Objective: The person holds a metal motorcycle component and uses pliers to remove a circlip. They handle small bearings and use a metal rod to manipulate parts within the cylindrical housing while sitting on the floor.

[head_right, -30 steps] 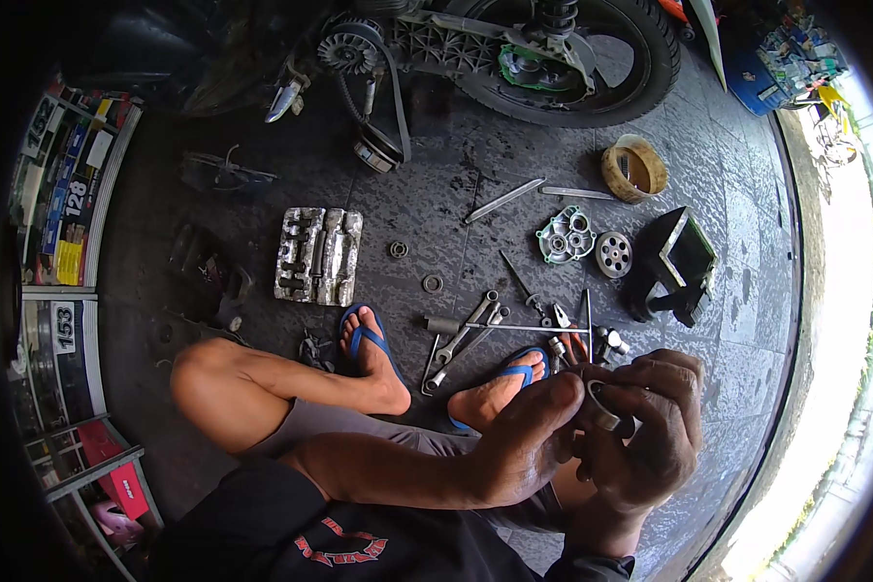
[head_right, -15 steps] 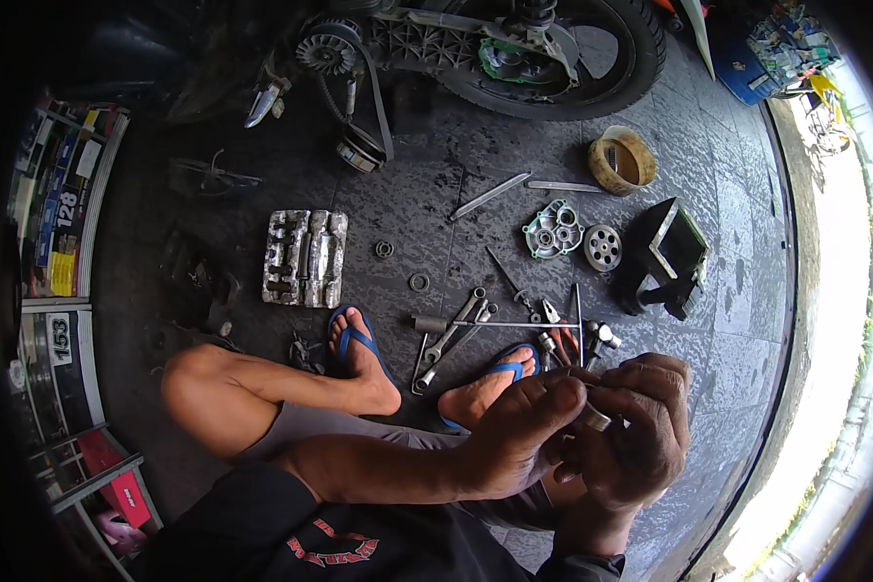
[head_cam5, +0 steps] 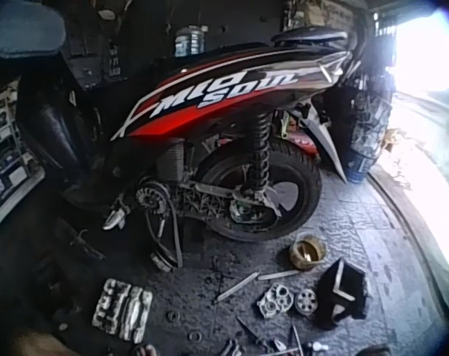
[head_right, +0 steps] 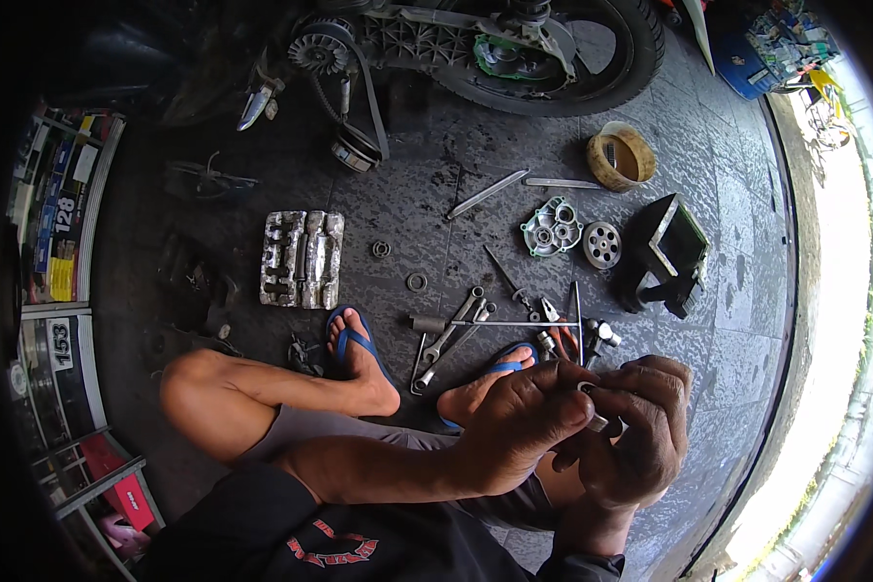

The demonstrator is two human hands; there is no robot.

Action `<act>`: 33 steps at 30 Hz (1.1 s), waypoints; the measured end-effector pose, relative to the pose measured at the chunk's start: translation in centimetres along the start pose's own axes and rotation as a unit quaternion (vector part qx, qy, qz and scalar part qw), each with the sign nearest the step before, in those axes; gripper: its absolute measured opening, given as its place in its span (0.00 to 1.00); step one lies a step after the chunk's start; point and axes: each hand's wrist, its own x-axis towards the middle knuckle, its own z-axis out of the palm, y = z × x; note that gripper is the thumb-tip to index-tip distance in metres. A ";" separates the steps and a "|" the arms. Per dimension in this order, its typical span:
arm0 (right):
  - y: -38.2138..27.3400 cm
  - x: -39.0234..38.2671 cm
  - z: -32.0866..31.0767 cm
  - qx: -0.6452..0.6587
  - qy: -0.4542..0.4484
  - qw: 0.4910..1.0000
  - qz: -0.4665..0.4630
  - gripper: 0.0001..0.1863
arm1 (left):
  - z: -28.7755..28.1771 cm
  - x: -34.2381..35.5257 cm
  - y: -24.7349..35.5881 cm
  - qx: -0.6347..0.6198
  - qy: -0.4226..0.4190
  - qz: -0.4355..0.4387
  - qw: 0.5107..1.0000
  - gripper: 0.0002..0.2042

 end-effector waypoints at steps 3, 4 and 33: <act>-0.1 0.0 0.2 -0.014 -0.011 1.000 -0.008 0.11 | -0.1 0.0 0.1 0.011 0.005 0.010 1.000 0.15; -0.3 0.0 0.3 -0.034 -0.008 0.999 -0.011 0.11 | -0.1 0.0 0.1 0.016 0.010 0.018 1.000 0.15; 2.5 -0.7 2.9 -0.069 0.014 0.997 0.009 0.16 | -3.5 -0.2 2.2 0.226 0.045 0.110 0.967 0.19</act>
